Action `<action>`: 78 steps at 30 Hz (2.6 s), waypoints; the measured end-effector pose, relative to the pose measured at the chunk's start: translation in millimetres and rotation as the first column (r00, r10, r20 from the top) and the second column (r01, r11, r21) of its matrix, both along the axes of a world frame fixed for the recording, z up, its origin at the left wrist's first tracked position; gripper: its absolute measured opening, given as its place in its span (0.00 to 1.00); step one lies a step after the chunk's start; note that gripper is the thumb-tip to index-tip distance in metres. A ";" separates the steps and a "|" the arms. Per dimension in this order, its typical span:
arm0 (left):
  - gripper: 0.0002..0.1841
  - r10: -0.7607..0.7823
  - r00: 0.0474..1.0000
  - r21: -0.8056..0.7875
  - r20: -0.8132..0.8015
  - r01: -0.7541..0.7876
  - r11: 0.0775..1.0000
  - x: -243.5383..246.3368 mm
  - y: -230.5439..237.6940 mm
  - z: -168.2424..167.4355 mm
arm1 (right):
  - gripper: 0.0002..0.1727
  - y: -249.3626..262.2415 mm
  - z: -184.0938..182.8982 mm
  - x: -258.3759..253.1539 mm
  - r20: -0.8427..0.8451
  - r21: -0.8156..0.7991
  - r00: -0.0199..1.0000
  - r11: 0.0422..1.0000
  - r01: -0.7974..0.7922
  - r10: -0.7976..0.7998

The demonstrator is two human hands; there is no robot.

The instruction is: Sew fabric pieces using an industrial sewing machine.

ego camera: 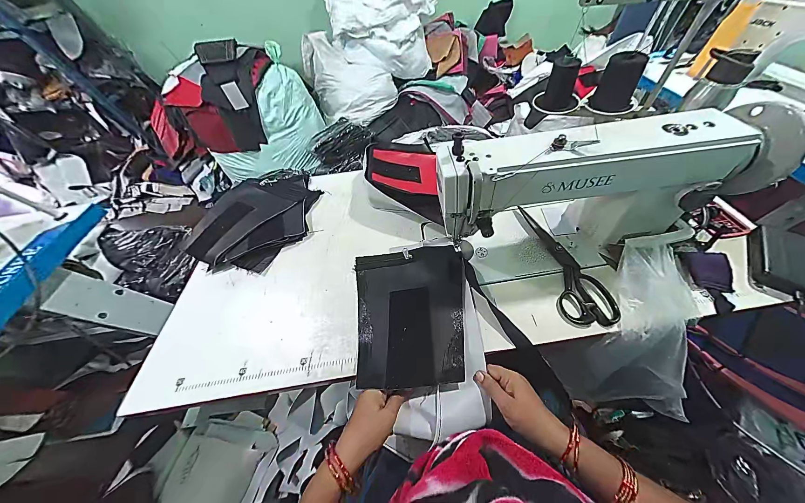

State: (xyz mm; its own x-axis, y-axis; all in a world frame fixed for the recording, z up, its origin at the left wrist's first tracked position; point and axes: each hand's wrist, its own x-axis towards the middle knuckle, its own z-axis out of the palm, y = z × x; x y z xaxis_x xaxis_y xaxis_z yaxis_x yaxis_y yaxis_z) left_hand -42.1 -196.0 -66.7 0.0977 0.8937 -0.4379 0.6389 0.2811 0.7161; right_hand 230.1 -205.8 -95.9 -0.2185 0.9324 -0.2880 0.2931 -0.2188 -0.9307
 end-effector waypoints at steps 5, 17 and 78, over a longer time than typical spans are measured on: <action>0.32 -0.431 0.830 -0.398 -0.354 0.284 0.872 0.1 2.2 47.0 | 0.20 1.2 2.5 -3.1 0.109 0.022 0.993 0.998 -0.055 0.052; 0.51 -0.355 0.713 0.415 -0.605 0.663 0.623 70.4 31.5 8.8 | 0.20 5.0 3.9 0.5 0.111 -0.003 0.989 0.995 -0.096 0.096; 0.28 -0.453 0.880 0.115 -0.140 0.469 0.876 109.7 154.6 51.9 | 0.17 154.5 52.7 -7.7 0.448 0.256 0.847 0.949 0.185 -0.286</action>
State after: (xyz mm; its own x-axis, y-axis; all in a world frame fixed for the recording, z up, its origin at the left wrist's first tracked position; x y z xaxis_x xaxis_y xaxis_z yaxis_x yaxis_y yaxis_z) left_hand 67.6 -41.4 -14.8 0.4744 0.8114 -0.3414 0.7447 -0.1630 0.6472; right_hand 222.4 -51.3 -43.1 0.1306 0.9857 -0.1061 0.6712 -0.1667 -0.7223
